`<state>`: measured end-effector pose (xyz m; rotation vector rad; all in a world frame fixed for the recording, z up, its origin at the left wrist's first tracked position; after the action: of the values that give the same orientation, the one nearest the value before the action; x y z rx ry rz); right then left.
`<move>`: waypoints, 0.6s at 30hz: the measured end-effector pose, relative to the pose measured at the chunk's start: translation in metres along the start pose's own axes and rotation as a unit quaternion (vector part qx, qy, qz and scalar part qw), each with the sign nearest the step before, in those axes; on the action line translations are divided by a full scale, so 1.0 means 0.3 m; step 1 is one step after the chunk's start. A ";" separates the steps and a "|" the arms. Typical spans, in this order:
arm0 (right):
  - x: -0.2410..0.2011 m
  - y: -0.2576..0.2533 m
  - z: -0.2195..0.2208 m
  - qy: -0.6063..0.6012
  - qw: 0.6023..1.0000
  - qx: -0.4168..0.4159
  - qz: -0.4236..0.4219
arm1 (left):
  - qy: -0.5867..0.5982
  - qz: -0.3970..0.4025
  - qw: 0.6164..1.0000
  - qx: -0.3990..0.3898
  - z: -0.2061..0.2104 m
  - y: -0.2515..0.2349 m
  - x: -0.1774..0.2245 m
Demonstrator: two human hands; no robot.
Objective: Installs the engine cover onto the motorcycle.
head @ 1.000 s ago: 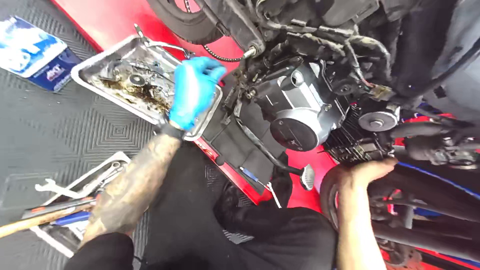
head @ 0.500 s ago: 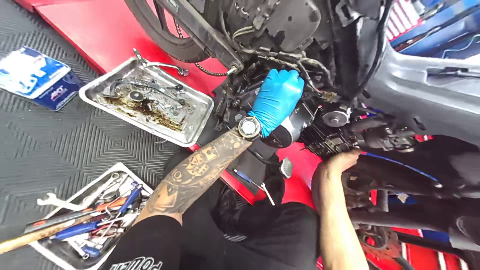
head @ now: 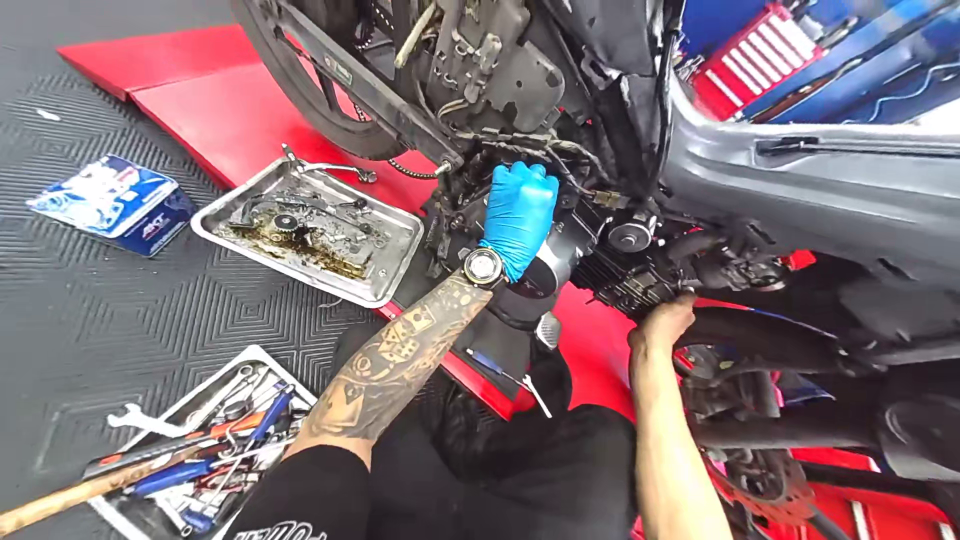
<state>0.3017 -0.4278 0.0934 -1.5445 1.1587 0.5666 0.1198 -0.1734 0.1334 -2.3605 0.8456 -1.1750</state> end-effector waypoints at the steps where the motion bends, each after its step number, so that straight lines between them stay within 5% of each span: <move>1: 0.003 -0.003 -0.004 -0.002 1.000 -0.009 0.000 | 0.003 0.001 1.000 0.002 0.000 0.001 0.000; 7: -0.032 0.050 -0.095 -0.068 0.998 0.007 -0.002 | -0.004 -0.008 0.999 -0.030 -0.011 0.006 -0.002; 9: -0.120 0.160 -0.169 -0.029 0.986 0.031 -0.163 | 0.004 -0.009 0.999 -0.049 -0.021 0.005 0.001; 10: -0.184 0.227 -0.197 -0.003 0.953 0.030 -0.302 | 0.009 -0.009 0.998 -0.058 -0.026 0.003 0.002; 13: -0.397 0.294 -0.166 0.051 0.767 -0.056 -0.638 | 0.016 -0.005 0.994 -0.107 -0.054 -0.013 -0.005; 18: -0.677 0.224 0.149 0.220 0.553 -0.243 -0.766 | -0.005 -0.002 0.983 -0.183 -0.107 -0.029 -0.003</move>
<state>0.1678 -0.3071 0.2168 -2.5347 -0.4648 -0.8411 0.0963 -0.1681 0.1563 -2.6528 1.1377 -1.0816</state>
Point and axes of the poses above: each hand's wrist, its own y-axis away from the middle knuckle, its own z-axis out of the palm, x = y × z, the point moved 2 cm from there along -y, towards the middle knuckle, and after that the axes turned 13 degrees about -z, right-handed, at the moved point
